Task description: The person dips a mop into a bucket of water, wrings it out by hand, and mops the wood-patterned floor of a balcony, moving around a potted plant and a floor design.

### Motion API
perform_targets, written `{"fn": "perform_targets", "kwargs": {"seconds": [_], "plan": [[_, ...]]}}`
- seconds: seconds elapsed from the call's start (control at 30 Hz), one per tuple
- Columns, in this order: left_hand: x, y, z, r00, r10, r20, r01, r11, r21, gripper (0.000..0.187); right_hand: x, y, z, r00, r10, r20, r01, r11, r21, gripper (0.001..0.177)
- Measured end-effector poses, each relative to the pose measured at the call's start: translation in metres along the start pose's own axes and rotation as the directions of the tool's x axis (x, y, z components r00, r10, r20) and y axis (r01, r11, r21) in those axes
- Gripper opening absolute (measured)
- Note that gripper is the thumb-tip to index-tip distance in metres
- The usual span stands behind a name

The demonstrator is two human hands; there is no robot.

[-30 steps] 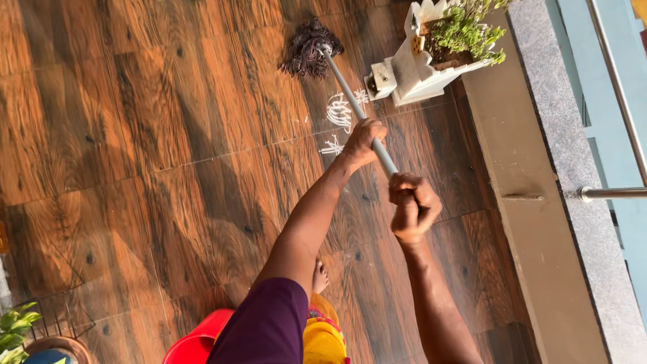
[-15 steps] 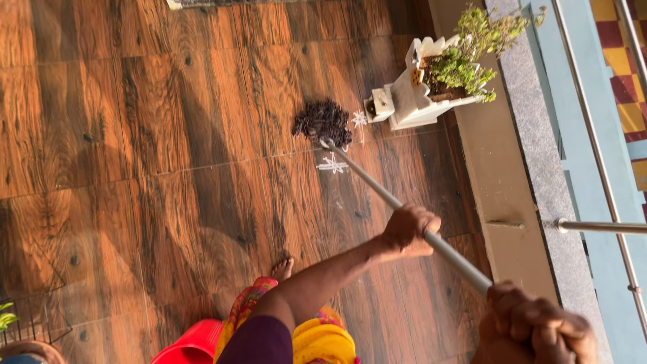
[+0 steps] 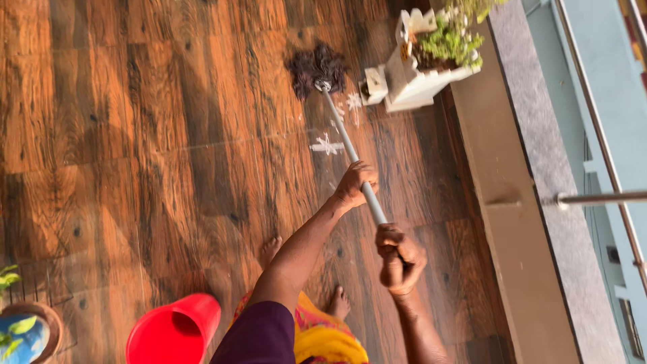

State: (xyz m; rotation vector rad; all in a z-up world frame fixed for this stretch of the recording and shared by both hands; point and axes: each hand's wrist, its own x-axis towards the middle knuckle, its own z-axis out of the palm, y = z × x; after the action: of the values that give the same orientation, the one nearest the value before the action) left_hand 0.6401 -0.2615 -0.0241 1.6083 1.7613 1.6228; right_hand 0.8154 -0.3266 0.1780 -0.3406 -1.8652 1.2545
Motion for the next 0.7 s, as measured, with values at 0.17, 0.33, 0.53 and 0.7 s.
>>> {"fn": "perform_targets", "kwargs": {"seconds": [0.17,0.33,0.53,0.7], "plan": [[-0.018,0.119,0.084,0.999,-0.033,-0.016,0.035,0.988,0.147,0.026,-0.033,-0.08,-0.119,0.977,0.156,-0.147,-0.161,0.987,-0.024,0.013],[-0.027,0.236,0.138,0.988,-0.112,0.109,0.092,0.981,0.173,0.026,-0.017,-0.144,-0.212,0.933,-0.352,-0.073,0.287,0.852,-0.438,0.009],[-0.021,0.225,0.16,0.964,-0.126,0.234,0.084,0.98,0.181,0.026,-0.058,-0.136,-0.247,0.935,0.292,-0.201,-0.225,0.927,0.3,0.026],[-0.018,0.164,0.134,0.961,-0.172,0.215,0.12,0.964,0.236,0.028,-0.044,-0.054,-0.203,0.961,-0.035,-0.276,0.135,0.925,0.355,0.015]]}}
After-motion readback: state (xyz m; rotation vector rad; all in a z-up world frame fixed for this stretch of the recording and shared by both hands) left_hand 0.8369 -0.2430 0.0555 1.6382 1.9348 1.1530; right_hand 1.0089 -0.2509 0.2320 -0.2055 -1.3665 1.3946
